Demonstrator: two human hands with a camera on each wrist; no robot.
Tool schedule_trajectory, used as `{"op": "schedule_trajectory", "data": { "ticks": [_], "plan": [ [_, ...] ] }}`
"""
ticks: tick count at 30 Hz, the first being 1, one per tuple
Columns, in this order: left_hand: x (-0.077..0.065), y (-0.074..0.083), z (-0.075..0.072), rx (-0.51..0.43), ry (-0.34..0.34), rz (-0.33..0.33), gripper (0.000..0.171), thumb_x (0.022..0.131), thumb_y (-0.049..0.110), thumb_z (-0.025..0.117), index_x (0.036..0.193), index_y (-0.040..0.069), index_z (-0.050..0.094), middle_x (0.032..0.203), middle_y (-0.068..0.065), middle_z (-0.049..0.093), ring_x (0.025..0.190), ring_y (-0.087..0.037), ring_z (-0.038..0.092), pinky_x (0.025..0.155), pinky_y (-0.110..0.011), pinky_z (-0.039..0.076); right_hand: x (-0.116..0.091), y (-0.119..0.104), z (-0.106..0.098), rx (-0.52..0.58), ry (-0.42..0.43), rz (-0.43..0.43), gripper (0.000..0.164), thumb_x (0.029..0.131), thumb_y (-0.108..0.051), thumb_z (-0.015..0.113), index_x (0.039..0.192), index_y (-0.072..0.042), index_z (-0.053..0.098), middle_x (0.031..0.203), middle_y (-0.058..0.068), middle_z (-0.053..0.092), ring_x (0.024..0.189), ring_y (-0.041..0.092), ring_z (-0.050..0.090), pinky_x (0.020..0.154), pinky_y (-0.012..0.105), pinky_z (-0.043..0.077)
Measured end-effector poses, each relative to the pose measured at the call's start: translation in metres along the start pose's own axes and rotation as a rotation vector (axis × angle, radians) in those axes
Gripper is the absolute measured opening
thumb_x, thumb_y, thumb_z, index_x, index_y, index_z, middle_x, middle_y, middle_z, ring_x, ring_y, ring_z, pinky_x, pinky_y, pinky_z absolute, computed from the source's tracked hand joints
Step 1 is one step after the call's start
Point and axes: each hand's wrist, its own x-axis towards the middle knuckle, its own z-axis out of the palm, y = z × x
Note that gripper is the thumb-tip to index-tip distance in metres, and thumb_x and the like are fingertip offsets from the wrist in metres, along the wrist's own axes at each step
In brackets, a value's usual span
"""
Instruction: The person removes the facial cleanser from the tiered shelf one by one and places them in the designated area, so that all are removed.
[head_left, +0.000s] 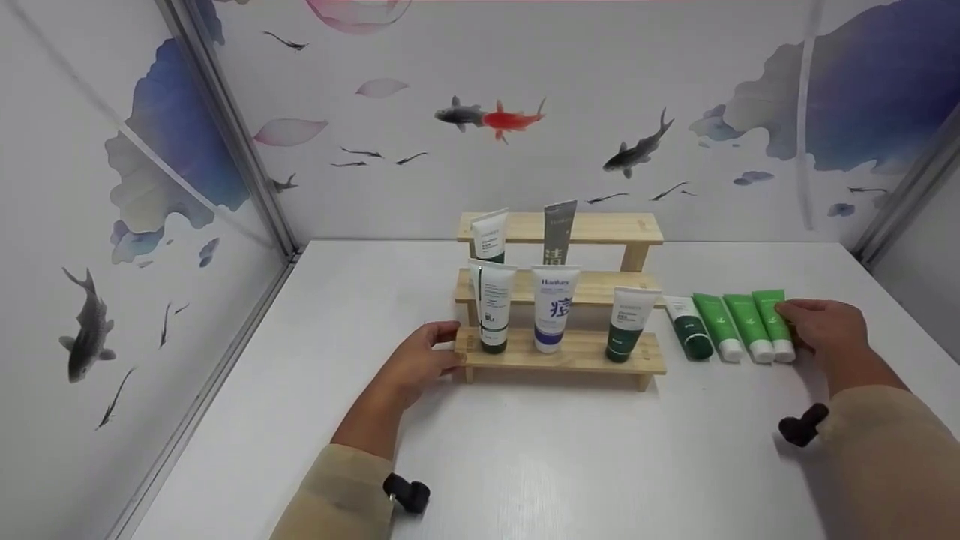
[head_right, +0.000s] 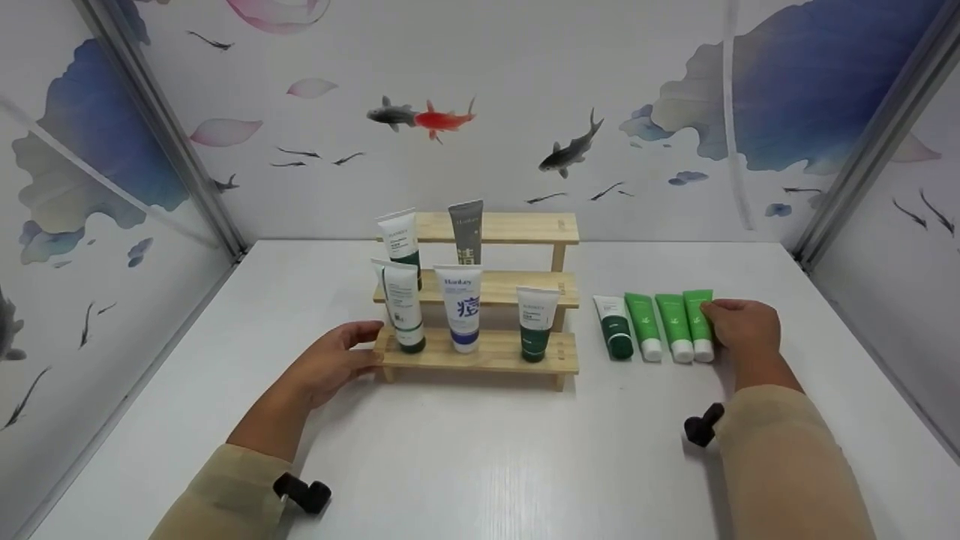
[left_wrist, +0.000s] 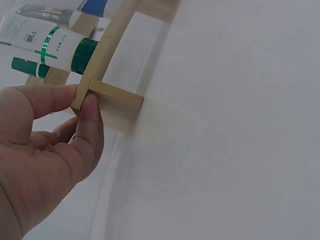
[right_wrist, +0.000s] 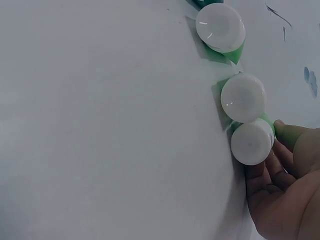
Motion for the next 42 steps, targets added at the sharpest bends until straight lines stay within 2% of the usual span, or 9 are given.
{"op": "schedule_trajectory", "data": {
  "ticks": [5, 11, 17, 21, 25, 29, 34, 37, 42],
  "plan": [
    [-0.001, 0.001, 0.000, 0.003, -0.003, 0.000, 0.063, 0.097, 0.006, 0.069, 0.157, 0.012, 0.050, 0.159, -0.009, 0.053, 0.134, -0.024, 0.063, 0.111, -0.039, 0.058, -0.005, -0.002, 0.001, -0.056, 0.013, -0.008, 0.073, 0.107, -0.050, 0.054, 0.161, -0.003, 0.044, 0.170, 0.025, 0.037, 0.133, 0.026, 0.051, 0.071, 0.016, 0.051],
    [-0.001, -0.002, -0.002, -0.029, -0.029, 0.033, 0.065, 0.096, 0.003, 0.069, 0.157, 0.009, 0.049, 0.161, -0.012, 0.051, 0.137, -0.026, 0.062, 0.112, -0.040, 0.056, -0.003, 0.000, 0.000, -0.085, 0.017, -0.014, 0.072, 0.107, -0.051, 0.053, 0.161, -0.004, 0.044, 0.169, 0.025, 0.039, 0.124, 0.022, 0.053, 0.072, 0.018, 0.052],
    [0.000, -0.003, -0.003, -0.040, -0.039, 0.042, 0.065, 0.096, 0.003, 0.069, 0.157, 0.008, 0.049, 0.162, -0.013, 0.050, 0.139, -0.027, 0.061, 0.113, -0.040, 0.056, -0.001, 0.004, -0.004, -0.055, 0.011, 0.000, 0.075, 0.106, -0.052, 0.056, 0.163, -0.006, 0.042, 0.171, 0.025, 0.036, 0.129, 0.023, 0.053, 0.071, 0.016, 0.053],
    [-0.001, -0.002, -0.002, -0.037, -0.029, 0.028, 0.064, 0.097, 0.003, 0.070, 0.157, 0.009, 0.049, 0.162, -0.012, 0.051, 0.139, -0.027, 0.061, 0.113, -0.040, 0.056, -0.005, 0.004, -0.007, -0.013, 0.015, -0.015, 0.072, 0.106, -0.048, 0.058, 0.162, -0.004, 0.043, 0.168, 0.024, 0.040, 0.104, 0.005, 0.061, 0.074, 0.016, 0.058],
    [-0.002, -0.001, -0.002, -0.031, -0.024, 0.017, 0.063, 0.097, 0.003, 0.070, 0.157, 0.010, 0.050, 0.162, -0.012, 0.051, 0.139, -0.027, 0.061, 0.112, -0.040, 0.057, -0.012, -0.001, -0.010, 0.035, 0.017, -0.051, 0.071, 0.107, -0.044, 0.059, 0.162, -0.002, 0.042, 0.159, 0.022, 0.049, 0.079, -0.011, 0.060, 0.080, 0.017, 0.062],
    [-0.002, -0.002, -0.002, -0.030, -0.023, 0.024, 0.063, 0.097, 0.003, 0.070, 0.157, 0.009, 0.050, 0.162, -0.012, 0.051, 0.139, -0.027, 0.061, 0.112, -0.040, 0.057, -0.018, -0.009, -0.013, 0.070, 0.017, -0.084, 0.074, 0.105, -0.049, 0.061, 0.161, -0.004, 0.044, 0.135, 0.002, 0.060, 0.083, -0.010, 0.061, 0.087, 0.018, 0.063],
    [0.000, -0.003, -0.002, -0.043, -0.027, 0.029, 0.063, 0.097, 0.003, 0.069, 0.157, 0.009, 0.049, 0.162, -0.013, 0.050, 0.140, -0.028, 0.061, 0.113, -0.040, 0.056, -0.030, -0.025, -0.011, 0.125, 0.006, -0.163, 0.071, 0.104, -0.051, 0.064, 0.158, -0.008, 0.049, 0.102, -0.023, 0.060, 0.090, -0.007, 0.065, 0.089, 0.018, 0.063],
    [0.000, -0.003, -0.002, -0.041, -0.026, 0.034, 0.064, 0.097, 0.003, 0.069, 0.157, 0.008, 0.049, 0.162, -0.013, 0.050, 0.139, -0.028, 0.061, 0.112, -0.040, 0.057, -0.040, -0.038, -0.006, 0.144, -0.007, -0.219, 0.070, 0.103, -0.051, 0.065, 0.157, -0.009, 0.051, 0.096, -0.029, 0.061, 0.092, -0.007, 0.066, 0.087, 0.017, 0.062],
    [-0.002, -0.002, -0.002, -0.032, -0.022, 0.047, 0.064, 0.096, 0.002, 0.069, 0.157, 0.007, 0.049, 0.161, -0.014, 0.051, 0.137, -0.027, 0.062, 0.111, -0.039, 0.057, -0.060, -0.062, 0.010, 0.129, -0.031, -0.297, 0.071, 0.101, -0.056, 0.066, 0.154, -0.011, 0.055, 0.099, -0.031, 0.065, 0.099, -0.002, 0.067, 0.085, 0.015, 0.062]
  ]
}}
